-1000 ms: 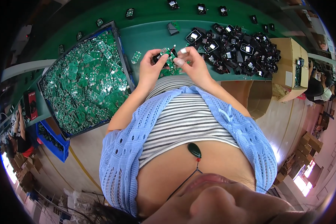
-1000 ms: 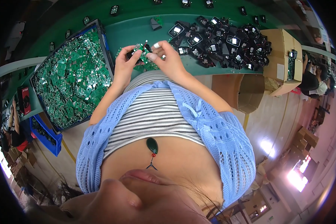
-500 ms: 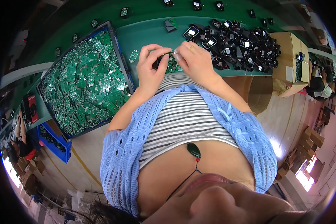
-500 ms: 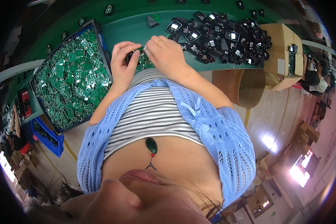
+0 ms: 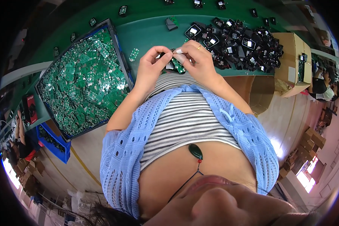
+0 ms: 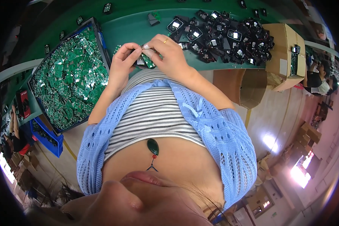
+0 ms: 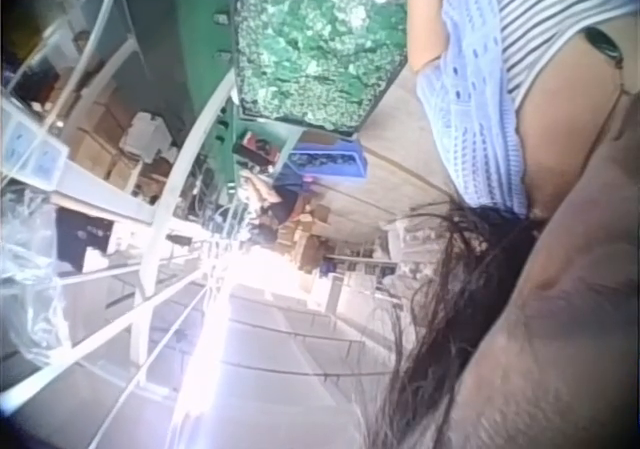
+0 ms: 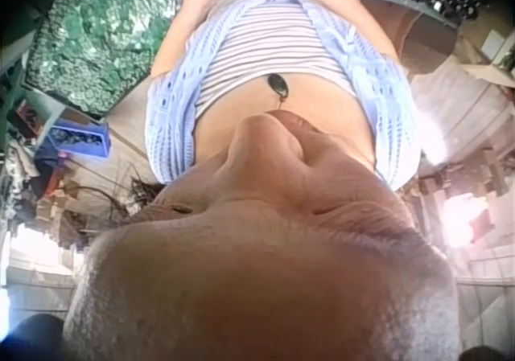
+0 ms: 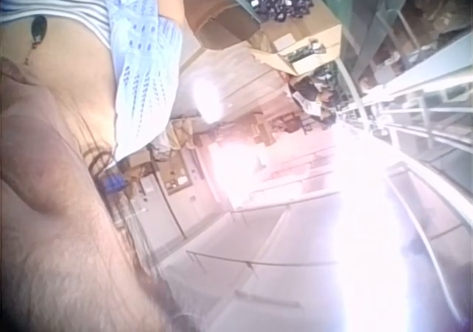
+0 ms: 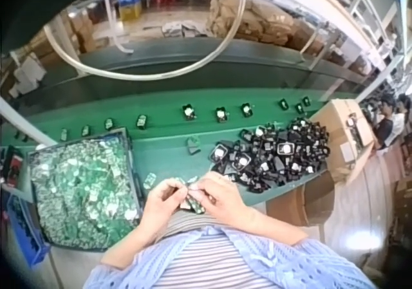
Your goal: Assembling electronic components on a production line.
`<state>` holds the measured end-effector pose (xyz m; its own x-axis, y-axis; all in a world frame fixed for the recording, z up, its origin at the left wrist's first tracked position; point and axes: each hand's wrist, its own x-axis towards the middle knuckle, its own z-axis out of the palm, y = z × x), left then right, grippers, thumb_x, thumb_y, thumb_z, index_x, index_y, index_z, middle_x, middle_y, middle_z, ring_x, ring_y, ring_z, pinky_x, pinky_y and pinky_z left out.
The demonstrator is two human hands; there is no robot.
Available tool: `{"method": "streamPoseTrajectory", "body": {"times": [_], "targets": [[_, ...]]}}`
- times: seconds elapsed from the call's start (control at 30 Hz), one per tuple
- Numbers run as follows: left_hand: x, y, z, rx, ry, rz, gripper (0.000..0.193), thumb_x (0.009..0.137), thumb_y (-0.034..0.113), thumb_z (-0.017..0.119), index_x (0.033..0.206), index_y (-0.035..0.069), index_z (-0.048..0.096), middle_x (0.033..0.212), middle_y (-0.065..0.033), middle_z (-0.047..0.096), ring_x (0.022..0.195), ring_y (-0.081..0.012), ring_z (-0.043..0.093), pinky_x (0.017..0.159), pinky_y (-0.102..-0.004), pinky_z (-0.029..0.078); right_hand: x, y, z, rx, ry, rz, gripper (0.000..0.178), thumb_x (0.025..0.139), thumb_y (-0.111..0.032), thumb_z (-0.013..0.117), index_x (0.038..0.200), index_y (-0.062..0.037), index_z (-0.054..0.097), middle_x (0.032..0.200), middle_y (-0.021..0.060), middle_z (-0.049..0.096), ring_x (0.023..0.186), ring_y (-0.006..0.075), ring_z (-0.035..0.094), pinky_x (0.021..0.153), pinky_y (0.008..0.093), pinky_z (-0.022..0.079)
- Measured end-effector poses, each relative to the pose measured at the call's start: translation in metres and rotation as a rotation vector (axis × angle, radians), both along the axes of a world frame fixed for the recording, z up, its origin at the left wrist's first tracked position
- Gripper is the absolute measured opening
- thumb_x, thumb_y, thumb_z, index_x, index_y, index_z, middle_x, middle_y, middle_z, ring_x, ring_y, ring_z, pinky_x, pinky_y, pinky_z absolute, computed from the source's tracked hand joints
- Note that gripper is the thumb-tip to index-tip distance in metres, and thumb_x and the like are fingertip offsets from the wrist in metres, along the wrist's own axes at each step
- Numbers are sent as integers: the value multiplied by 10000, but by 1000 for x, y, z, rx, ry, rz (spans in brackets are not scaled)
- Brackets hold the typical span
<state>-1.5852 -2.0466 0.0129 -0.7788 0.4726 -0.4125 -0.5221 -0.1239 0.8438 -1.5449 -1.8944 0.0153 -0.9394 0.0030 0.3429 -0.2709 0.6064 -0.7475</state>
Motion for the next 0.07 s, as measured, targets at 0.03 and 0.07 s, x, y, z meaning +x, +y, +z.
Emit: {"method": "streamPoseTrajectory", "body": {"times": [0.03, 0.07], "targets": [[1, -1, -1, 18, -12, -25, 130, 796, 116, 597, 913, 80, 554, 840, 40, 539, 651, -7, 445, 514, -155, 375, -1, 1, -2, 31, 43, 14, 98, 720, -69, 614, 789, -44, 548, 693, 59, 513, 651, 218, 522, 538, 308, 426], [1, -2, -2, 37, -24, -55, 154, 803, 126, 591, 945, 89, 544, 880, 43, 534, 673, -3, 445, 528, -160, 399, -2, 4, -5, 69, 38, 15, 124, 723, -74, 615, 837, -66, 569, 715, 56, 524, 660, 200, 536, 545, 305, 434]]}}
